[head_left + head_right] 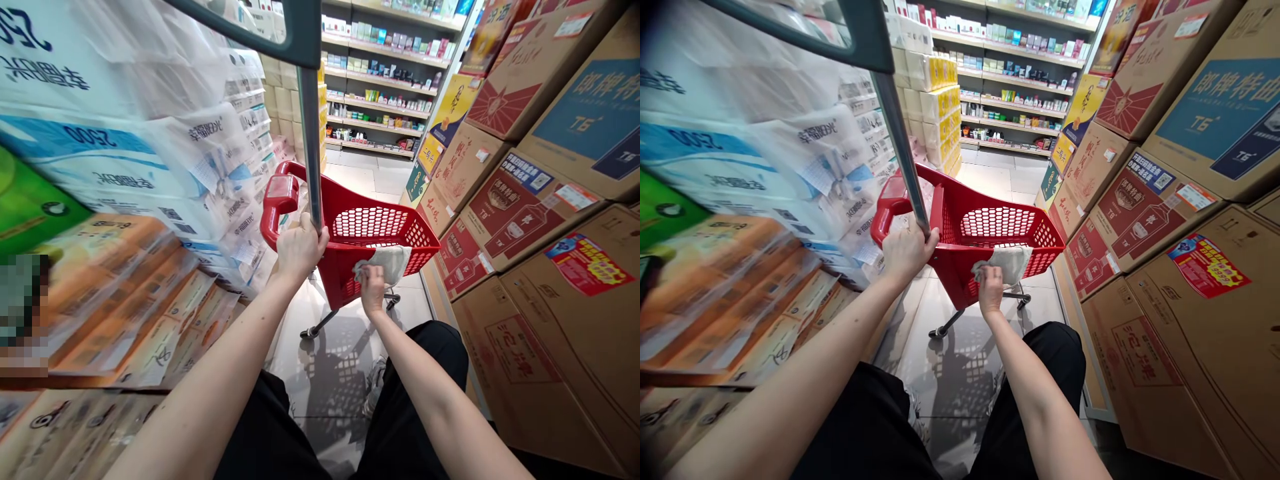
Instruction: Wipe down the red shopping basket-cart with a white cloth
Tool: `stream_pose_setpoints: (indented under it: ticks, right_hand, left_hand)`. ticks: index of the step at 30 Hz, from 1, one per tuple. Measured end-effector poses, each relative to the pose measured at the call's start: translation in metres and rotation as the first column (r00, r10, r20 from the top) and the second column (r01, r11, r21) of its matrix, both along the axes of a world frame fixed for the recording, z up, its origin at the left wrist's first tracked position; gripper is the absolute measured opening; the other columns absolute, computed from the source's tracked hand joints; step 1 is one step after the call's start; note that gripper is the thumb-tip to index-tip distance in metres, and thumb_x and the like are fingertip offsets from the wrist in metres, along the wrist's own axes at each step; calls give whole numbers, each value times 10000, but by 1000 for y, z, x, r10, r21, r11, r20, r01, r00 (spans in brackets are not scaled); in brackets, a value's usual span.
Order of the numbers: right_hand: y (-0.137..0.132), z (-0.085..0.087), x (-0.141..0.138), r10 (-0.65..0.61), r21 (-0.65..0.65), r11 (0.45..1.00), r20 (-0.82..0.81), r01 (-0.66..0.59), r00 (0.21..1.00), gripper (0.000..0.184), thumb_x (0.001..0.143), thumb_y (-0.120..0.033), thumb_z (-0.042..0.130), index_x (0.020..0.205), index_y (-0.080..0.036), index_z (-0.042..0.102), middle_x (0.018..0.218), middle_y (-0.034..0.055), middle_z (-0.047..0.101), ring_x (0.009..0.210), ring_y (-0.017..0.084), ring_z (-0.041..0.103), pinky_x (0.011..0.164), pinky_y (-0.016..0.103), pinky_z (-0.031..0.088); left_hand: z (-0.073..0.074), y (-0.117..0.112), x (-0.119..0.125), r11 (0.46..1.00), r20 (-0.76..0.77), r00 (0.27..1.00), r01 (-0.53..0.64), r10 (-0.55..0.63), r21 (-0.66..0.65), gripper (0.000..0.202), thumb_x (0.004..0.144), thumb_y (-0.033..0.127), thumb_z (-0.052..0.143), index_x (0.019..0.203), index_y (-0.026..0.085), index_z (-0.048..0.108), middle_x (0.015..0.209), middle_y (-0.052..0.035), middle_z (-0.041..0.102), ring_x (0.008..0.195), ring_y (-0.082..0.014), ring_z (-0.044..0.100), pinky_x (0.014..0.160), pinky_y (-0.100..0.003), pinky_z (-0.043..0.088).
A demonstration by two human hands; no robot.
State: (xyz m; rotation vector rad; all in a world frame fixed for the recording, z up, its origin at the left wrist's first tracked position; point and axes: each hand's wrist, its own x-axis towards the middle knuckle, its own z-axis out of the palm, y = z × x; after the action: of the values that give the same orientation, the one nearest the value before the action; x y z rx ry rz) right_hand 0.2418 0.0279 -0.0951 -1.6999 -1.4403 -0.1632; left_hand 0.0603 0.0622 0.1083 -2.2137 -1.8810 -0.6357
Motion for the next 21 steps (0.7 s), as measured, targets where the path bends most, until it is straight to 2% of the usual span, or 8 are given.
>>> stream_pose_setpoints:
  ticks: [2, 5, 7, 10, 13, 15, 17, 21]
  right_hand:
    - [5, 12, 17, -135, 114, 981, -172, 156, 976, 283, 993, -326, 390, 1139, -152, 558, 1036, 125, 586, 944, 217, 573, 855, 356, 479]
    - [12, 26, 43, -223, 107, 961, -245, 255, 943, 421, 980, -354, 393, 1318, -113, 459, 1060, 145, 584, 960, 230, 581, 868, 363, 468]
    - [14, 34, 60, -194, 56, 976, -207, 210, 959, 425, 971, -344, 391, 1308, -119, 516, 1091, 155, 583, 1006, 238, 583, 884, 360, 460]
    - [13, 45, 78, -114, 18, 993, -152, 118, 982, 376, 966, -323, 385, 1181, -151, 640, 1078, 136, 593, 1029, 235, 572, 918, 357, 444]
    - [12, 56, 84, -84, 18, 996, -101, 87, 991, 325, 958, -349, 430, 1048, -174, 689, 1024, 115, 604, 1021, 242, 544, 957, 377, 419]
    - [14, 65, 76, -74, 30, 997, -44, 76, 996, 292, 952, -371, 465, 1010, -185, 683, 1042, 114, 606, 1049, 254, 520, 992, 403, 387]
    - [19, 75, 55, -22, 29, 999, 15, 21, 1000, 263, 964, -353, 454, 1005, -182, 650, 1105, 125, 608, 1096, 257, 510, 1000, 402, 371]
    - [30, 100, -13, 78, -54, 996, 28, -77, 997, 287, 1020, -315, 325, 1101, -157, 552, 1004, 115, 664, 952, 235, 589, 869, 346, 418]
  left_hand:
    - [0, 0, -1, 1000, 7, 1000, 8, -8, -4, 531, 936, 522, 319, 1172, 86, 508, 892, -190, 715, 862, -333, 683, 750, -383, 444]
    - [1, -1, -2, 1000, 0, 1000, 14, -14, 1, 525, 942, 510, 297, 1169, 90, 512, 880, -184, 715, 848, -334, 686, 738, -381, 440]
    - [2, -2, -2, 1000, -3, 1000, 14, -14, 3, 521, 949, 494, 272, 1166, 88, 516, 877, -186, 714, 845, -335, 687, 734, -380, 438]
    - [3, -3, -1, 1000, 6, 1000, 19, -19, -6, 532, 944, 499, 274, 1162, 81, 520, 888, -197, 713, 864, -335, 686, 746, -378, 439]
    - [4, -3, -1, 1000, 7, 1000, 19, -19, -7, 530, 942, 499, 272, 1154, 85, 527, 889, -194, 715, 873, -331, 686, 753, -374, 440]
    - [4, -3, -1, 1000, 3, 1000, 13, -13, 0, 525, 948, 480, 247, 1155, 89, 530, 886, -190, 717, 868, -331, 687, 745, -375, 441]
    - [4, -3, 0, 1000, 3, 1000, 7, -7, 1, 533, 948, 475, 235, 1167, 86, 527, 888, -192, 718, 868, -336, 688, 741, -377, 443]
    - [3, -3, 3, 1000, 22, 1000, 3, -3, 1, 551, 943, 488, 252, 1187, 74, 520, 902, -210, 715, 885, -347, 687, 758, -391, 446]
